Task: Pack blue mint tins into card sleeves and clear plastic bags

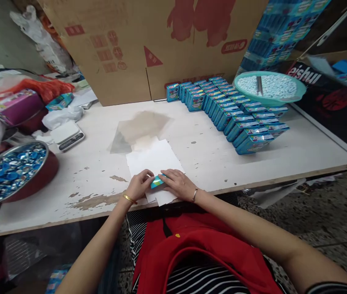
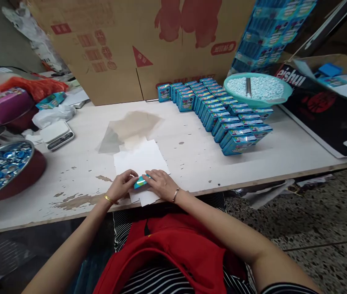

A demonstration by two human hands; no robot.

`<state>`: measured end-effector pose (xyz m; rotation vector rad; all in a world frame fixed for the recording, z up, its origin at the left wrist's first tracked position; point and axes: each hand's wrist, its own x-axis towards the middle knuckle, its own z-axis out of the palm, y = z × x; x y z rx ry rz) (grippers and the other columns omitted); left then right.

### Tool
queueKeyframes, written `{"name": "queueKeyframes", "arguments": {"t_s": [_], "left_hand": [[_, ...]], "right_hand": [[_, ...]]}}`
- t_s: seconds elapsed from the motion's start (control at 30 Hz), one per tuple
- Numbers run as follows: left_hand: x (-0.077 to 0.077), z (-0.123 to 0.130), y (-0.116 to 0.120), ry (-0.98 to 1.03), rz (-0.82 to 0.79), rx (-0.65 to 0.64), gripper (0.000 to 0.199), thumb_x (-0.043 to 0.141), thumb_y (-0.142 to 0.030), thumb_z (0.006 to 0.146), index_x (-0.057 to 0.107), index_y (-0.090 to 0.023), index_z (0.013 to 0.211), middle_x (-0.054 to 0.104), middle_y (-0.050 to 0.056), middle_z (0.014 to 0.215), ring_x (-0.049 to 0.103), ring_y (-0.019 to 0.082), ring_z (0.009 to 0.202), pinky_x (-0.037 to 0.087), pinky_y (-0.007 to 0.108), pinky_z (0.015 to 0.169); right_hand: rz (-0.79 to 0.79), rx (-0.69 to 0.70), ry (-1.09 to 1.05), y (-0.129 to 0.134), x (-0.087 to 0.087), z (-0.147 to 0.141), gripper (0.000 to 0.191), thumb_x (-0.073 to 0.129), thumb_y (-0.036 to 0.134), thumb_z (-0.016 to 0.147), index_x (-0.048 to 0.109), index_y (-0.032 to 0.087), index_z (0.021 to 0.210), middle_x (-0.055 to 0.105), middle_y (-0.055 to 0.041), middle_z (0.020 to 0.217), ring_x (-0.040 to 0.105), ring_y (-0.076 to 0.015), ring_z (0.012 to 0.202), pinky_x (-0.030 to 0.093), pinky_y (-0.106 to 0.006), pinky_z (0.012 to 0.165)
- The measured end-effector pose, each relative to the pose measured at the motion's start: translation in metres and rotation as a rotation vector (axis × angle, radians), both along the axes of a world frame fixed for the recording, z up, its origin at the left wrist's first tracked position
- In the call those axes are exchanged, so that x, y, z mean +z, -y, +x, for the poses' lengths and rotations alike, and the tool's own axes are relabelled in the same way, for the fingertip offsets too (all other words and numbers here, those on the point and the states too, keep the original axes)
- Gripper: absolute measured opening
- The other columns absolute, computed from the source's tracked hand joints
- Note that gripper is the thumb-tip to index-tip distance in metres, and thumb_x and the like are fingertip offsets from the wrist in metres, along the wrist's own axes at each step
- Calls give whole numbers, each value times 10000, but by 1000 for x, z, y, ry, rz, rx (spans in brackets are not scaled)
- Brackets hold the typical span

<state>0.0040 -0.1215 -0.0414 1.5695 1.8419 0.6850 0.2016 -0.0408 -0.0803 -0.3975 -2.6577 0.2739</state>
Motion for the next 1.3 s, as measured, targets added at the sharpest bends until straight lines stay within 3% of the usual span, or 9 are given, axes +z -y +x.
{"name": "queueKeyframes", "arguments": {"t_s": [0.23,0.4,0.5,0.63,0.77,0.87,0.97,1.13,1.3], "left_hand": [[-16,18,22,-347,330,-84,220,578,-304,825,573,-187,1011,554,103,1121,538,208,998,464,340,827],[-22,24,22,-432,306,-122,126,456,-159,855,577,-187,833,570,67,894,510,202,859,446,340,751],[-7,18,20,-255,299,-96,128,472,-205,871,569,-186,789,541,36,795,496,175,781,431,307,700],[30,9,29,58,316,-121,141,507,-240,884,597,-181,794,560,29,816,533,138,775,440,270,694],[37,17,48,145,265,-244,131,556,-300,869,634,-201,903,609,59,964,585,158,909,478,307,802],[20,26,65,10,218,-314,627,675,-500,732,494,-229,1267,534,130,1262,509,261,1170,422,443,987],[1,27,85,-245,208,-353,1098,708,-617,612,170,-189,1467,359,190,1448,292,363,1352,193,594,1105],[-26,18,106,-370,305,-387,428,441,-203,895,467,-243,1320,503,106,1369,318,250,1366,224,548,1108],[-31,25,99,-160,284,-142,236,432,-223,913,634,-231,1034,668,71,1146,513,219,1214,323,509,1049]], "right_hand": [[149,-36,-70,-6,-16,-13,209,444,150,917,618,146,1033,613,-120,1029,508,-223,946,441,-336,741],[56,9,-2,-5,-13,-19,240,421,83,880,597,154,734,567,-82,751,474,-207,748,400,-321,631],[-123,24,-113,-9,9,-9,128,489,220,896,598,152,896,593,-87,833,511,-212,802,446,-342,700],[-305,102,-258,-10,47,28,710,652,489,773,376,146,1330,534,-159,1219,475,-279,1150,420,-450,966],[-292,223,-272,0,38,65,309,483,212,903,512,197,1210,594,-115,1162,506,-224,1149,457,-430,943],[-375,189,-285,14,7,79,209,460,163,911,606,208,1053,647,-85,1049,568,-193,1057,499,-408,886],[-505,57,-281,26,-14,85,176,484,200,917,644,223,990,662,-66,1045,574,-187,1091,450,-461,971],[-560,-39,-275,32,-14,85,200,457,202,932,648,218,989,677,-58,1046,578,-178,1095,417,-471,1007],[-394,-151,-166,42,-3,83,219,429,200,938,647,209,956,671,-66,1066,566,-199,1053,402,-474,984]]}}
